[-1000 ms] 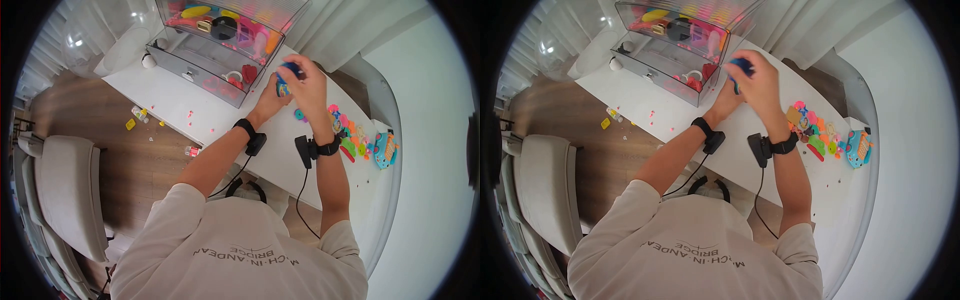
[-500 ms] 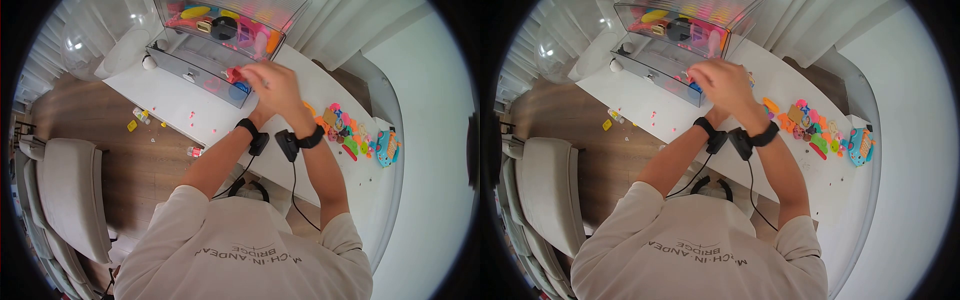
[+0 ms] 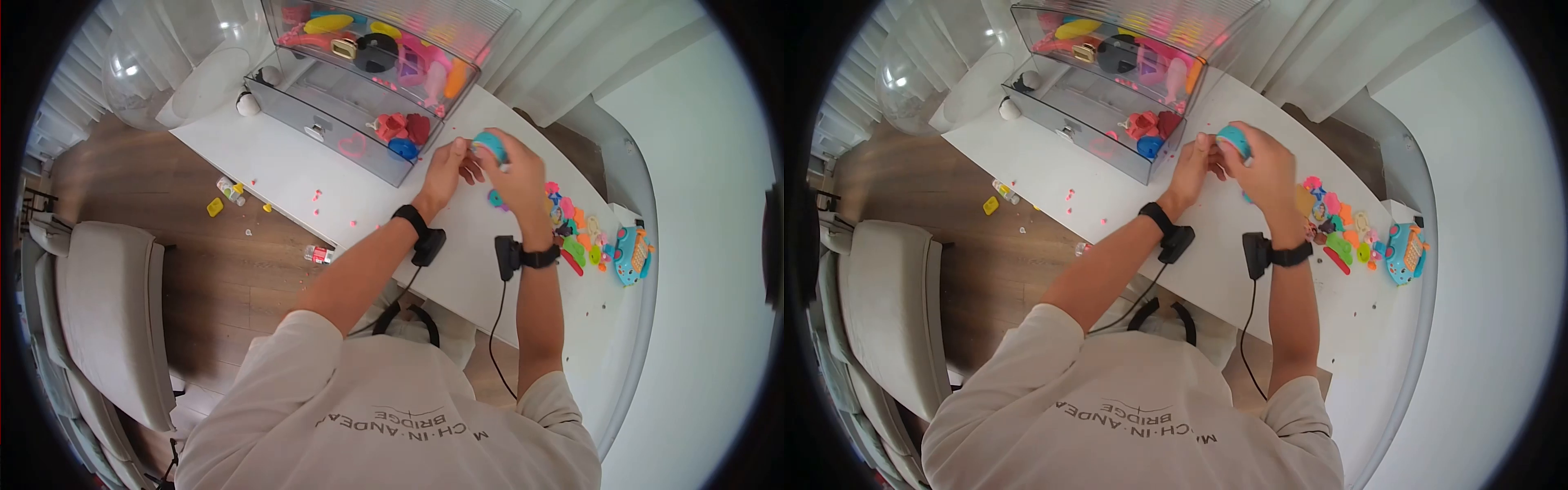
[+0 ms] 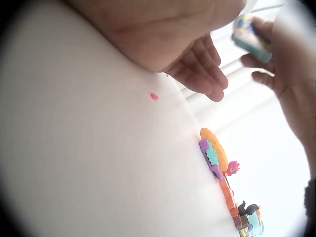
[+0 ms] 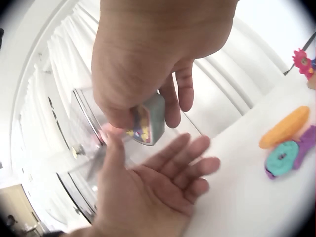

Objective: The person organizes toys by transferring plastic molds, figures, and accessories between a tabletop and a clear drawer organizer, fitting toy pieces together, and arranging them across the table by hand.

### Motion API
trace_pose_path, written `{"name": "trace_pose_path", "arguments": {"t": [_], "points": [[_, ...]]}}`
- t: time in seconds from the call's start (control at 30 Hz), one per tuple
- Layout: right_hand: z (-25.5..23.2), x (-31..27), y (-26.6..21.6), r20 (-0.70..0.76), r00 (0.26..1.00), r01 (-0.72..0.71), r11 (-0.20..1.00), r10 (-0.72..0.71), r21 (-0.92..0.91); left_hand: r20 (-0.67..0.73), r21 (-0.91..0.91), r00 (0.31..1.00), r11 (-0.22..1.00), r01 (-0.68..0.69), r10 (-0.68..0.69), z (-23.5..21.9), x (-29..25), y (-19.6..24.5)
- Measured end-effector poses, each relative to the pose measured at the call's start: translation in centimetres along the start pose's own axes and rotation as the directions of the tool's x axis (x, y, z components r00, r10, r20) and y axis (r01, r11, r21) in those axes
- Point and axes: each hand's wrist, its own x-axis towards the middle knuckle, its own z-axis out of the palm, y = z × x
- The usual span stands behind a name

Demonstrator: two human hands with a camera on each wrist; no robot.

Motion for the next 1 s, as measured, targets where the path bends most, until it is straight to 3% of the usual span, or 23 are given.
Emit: {"name": "trace_pose_path", "arguments": {"t": [0.07, 0.1, 0.17, 0.2, 0.23, 0.27, 0.3, 0.37, 0.4, 0.43, 0.47, 0.5, 0.53, 0.57, 0.63, 0.67, 0.7, 0.73, 0.77, 0.8, 0.87, 0.93, 1.0], "points": [[-1.4, 1.1, -2.6, -0.154, 0.979, -0.07, 0.933, 0.132, 0.353, -0.051, -0.077, 0.999, 0.997, -0.003, -0.001, 0.5, -0.1, 0.3], [-1.7, 2.1, -4.3, -0.147, 0.979, -0.078, 0.93, 0.139, 0.36, -0.059, -0.076, 0.998, 0.997, 0.006, -0.011, 0.2, 0.3, -0.3], [-1.0, 3.3, -8.7, -0.069, 0.995, -0.029, 0.852, 0.075, 0.522, -0.103, 0.132, 0.989, 0.987, -0.091, 0.105, 0.0, 0.5, -2.4], [0.0, 3.6, -9.4, -0.059, 0.993, -0.054, 0.845, 0.101, 0.532, -0.424, 0.333, 0.846, 0.924, -0.186, 0.323, 4.8, 0.7, -0.2], [1.1, 4.5, -9.6, 0.008, 0.998, 0.052, 0.944, -0.057, 0.327, -0.424, 0.339, 0.852, 0.926, -0.164, 0.307, 5.0, 0.3, -1.2], [2.2, 5.6, -9.4, 0.104, 0.973, 0.193, 0.974, -0.205, 0.116, -0.396, 0.225, 0.876, 0.954, -0.2, 0.277, 4.9, 0.4, -2.1], [3.3, 6.1, -9.2, 0.095, 0.976, 0.184, 0.974, -0.197, 0.128, -0.365, 0.106, 0.896, 0.968, -0.229, 0.252, 4.5, 0.3, -3.0], [5.5, 6.8, -8.5, 0.254, 0.926, 0.283, 0.959, -0.279, 0.019, -0.301, -0.135, 0.929, 0.955, -0.265, 0.215, 3.1, 0.1, -4.6], [6.5, 7.3, -7.9, 0.246, 0.93, 0.272, 0.962, -0.271, 0.032, -0.265, -0.256, 0.944, 0.93, -0.265, 0.196, 2.2, -0.4, -5.3], [7.4, 8.0, -7.2, 0.354, 0.877, 0.298, 0.946, -0.324, 0.128, -0.264, -0.248, 0.946, 0.935, -0.254, 0.187, 1.2, -0.1, -5.8], [7.9, 8.4, -6.7, 0.453, 0.806, 0.313, 0.924, -0.381, 0.22, -0.145, 0.216, 0.928, 0.926, -0.309, 0.343, 0.0, 1.1, -6.1], [8.1, 8.5, -6.5, 0.455, 0.807, 0.309, 0.926, -0.376, 0.217, 0.035, 0.616, 0.903, 0.702, -0.357, 0.428, -0.8, 2.4, -6.5], [8.0, 8.7, -6.4, 0.532, 0.792, 0.216, 0.953, -0.299, 0.214, 0.233, 0.865, 0.875, 0.321, -0.386, 0.425, -0.9, 2.8, -6.9], [7.9, 8.7, -6.5, 0.608, 0.762, 0.126, 0.972, -0.223, 0.2, 0.226, 0.859, 0.873, 0.333, -0.388, 0.433, -0.3, 2.3, -5.9], [7.5, 8.7, -6.9, 0.62, 0.747, 0.176, 0.971, -0.241, 0.165, 0.17, 0.729, 0.917, 0.58, -0.363, 0.36, 0.0, 1.8, -3.4], [7.1, 8.8, -6.9, 0.615, 0.744, 0.222, 0.964, -0.263, 0.144, 0.198, 0.767, 0.855, 0.467, -0.44, 0.48, 0.0, 1.8, -3.5], [6.7, 8.6, -6.9, 0.615, 0.743, 0.23, 0.964, -0.263, 0.134, 0.199, 0.763, 0.849, 0.467, -0.448, 0.49, 0.1, 1.7, -3.6], [6.4, 8.3, -6.7, 0.566, 0.765, 0.259, 0.952, -0.307, 0.166, 0.017, 0.533, 0.964, 0.814, -0.233, 0.265, 0.3, 1.5, -3.4], [6.0, 8.2, -6.4, 0.51, 0.786, 0.29, 0.937, -0.35, 0.196, -0.061, 0.201, 0.998, 0.978, 0.046, -0.035, 0.3, 1.3, -2.7], [5.1, 7.5, -5.9, 0.499, 0.793, 0.296, 0.937, -0.349, 0.184, 0.063, 0.309, 0.996, 0.948, -0.077, 0.06, -0.4, 0.6, -1.8], [2.0, 4.5, -4.7, 0.063, 0.925, 0.325, 0.865, -0.376, 0.383, 0.021, 0.346, 0.984, 0.922, -0.175, 0.179, 0.7, 0.2, -1.0], [-1.0, 0.3, -1.1, -0.108, 0.979, 0.203, 0.882, -0.173, 0.426, -0.005, 0.368, 0.957, 0.891, -0.266, 0.289, 1.7, 0.9, -0.7], [-4.1, -2.3, 2.6, -0.135, 0.989, 0.09, 0.975, -0.063, 0.203, -0.179, 0.362, 0.984, 0.931, 0.048, 0.019, 2.3, 1.2, -1.0]]}}
